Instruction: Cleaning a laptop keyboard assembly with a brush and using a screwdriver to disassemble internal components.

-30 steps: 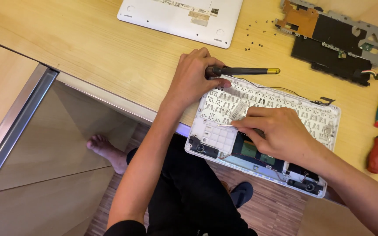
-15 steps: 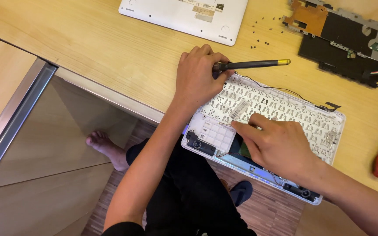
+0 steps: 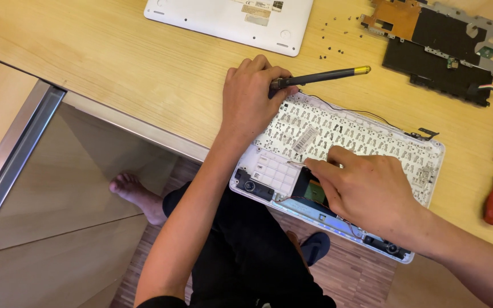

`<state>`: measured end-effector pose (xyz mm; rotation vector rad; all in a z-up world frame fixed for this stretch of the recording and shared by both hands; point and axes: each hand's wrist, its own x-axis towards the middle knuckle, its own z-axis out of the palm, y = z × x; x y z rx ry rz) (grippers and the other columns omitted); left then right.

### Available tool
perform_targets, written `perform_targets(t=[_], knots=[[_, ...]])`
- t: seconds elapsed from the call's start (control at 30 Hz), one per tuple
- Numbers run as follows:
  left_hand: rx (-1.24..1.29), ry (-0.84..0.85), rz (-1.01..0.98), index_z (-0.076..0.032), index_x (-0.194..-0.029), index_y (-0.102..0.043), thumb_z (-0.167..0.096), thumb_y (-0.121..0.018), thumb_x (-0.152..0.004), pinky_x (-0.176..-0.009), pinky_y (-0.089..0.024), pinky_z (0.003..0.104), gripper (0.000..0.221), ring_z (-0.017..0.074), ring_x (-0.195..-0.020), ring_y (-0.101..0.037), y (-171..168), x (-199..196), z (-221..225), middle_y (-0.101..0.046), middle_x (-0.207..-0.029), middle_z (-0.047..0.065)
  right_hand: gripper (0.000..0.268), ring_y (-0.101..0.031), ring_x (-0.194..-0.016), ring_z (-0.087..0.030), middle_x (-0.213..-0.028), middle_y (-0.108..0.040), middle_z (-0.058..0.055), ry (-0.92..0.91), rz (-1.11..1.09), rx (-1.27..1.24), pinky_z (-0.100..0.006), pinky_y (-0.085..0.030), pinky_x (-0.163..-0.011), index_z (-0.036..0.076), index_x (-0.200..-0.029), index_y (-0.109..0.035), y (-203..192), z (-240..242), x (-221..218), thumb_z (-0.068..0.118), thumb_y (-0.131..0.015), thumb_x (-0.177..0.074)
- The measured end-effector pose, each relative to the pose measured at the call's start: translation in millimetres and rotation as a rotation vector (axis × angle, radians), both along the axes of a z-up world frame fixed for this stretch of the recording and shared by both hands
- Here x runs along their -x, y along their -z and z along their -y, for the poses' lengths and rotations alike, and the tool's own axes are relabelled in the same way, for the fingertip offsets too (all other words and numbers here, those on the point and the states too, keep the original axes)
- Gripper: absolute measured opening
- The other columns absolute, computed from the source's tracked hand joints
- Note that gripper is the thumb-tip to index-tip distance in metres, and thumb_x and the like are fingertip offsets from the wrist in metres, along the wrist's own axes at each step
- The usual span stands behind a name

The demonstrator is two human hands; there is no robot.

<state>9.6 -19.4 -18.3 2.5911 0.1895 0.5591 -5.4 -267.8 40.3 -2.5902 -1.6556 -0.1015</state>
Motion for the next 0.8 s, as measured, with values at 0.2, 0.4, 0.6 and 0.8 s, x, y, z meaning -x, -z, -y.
perform_targets(t=[0.2,0.4,0.6,0.8], knots=[[-0.015,-0.006,-0.016,-0.025,-0.107,-0.079,-0.044,-0.075,-0.091,-0.076,-0.04,0.041,0.026,0.0231,-0.086,-0.057,-1.8,1.4,0.2,-0.06,-0.088,-0.002,0.017,-0.05,-0.036,-0.022,-0.078,-0.06,0.003,-0.053,0.071,-0.111,-0.037,-0.031,-0.028,0.026,-0.111,-0.076,-5.0,0.0,1.5,0.031,-0.064,-0.099],[-0.002,0.0,-0.013,-0.025,-0.107,-0.079,-0.044,-0.074,-0.091,-0.076,-0.039,0.041,0.026,0.0232,-0.087,-0.057,-1.1,0.9,-0.3,-0.06,-0.089,-0.002,0.028,-0.054,-0.035,-0.023,-0.079,-0.056,0.0,-0.059,0.072,0.071,-0.04,-0.038,-0.025,0.023,-0.122,-0.066,-1.6,-1.3,2.9,0.03,-0.063,-0.095],[-0.014,-0.009,0.01,-0.025,-0.106,-0.079,-0.046,-0.074,-0.091,-0.075,-0.039,0.041,0.026,0.0235,-0.087,-0.056,2.2,0.3,0.1,-0.06,-0.088,-0.003,0.025,-0.059,-0.042,-0.024,-0.078,-0.057,0.005,-0.114,0.07,0.085,-0.04,-0.038,-0.028,0.025,-0.12,-0.07,-4.5,-4.2,-7.7,0.026,-0.061,-0.096],[-0.032,-0.019,-0.001,-0.025,-0.107,-0.079,-0.046,-0.074,-0.092,-0.074,-0.039,0.041,0.027,0.0235,-0.086,-0.057,1.9,0.3,1.0,-0.061,-0.088,-0.002,0.03,-0.054,-0.037,-0.025,-0.078,-0.055,0.001,-0.122,0.048,0.052,-0.04,-0.036,-0.029,0.022,-0.122,-0.068,-1.0,-4.2,-5.4,0.02,-0.063,-0.093]])
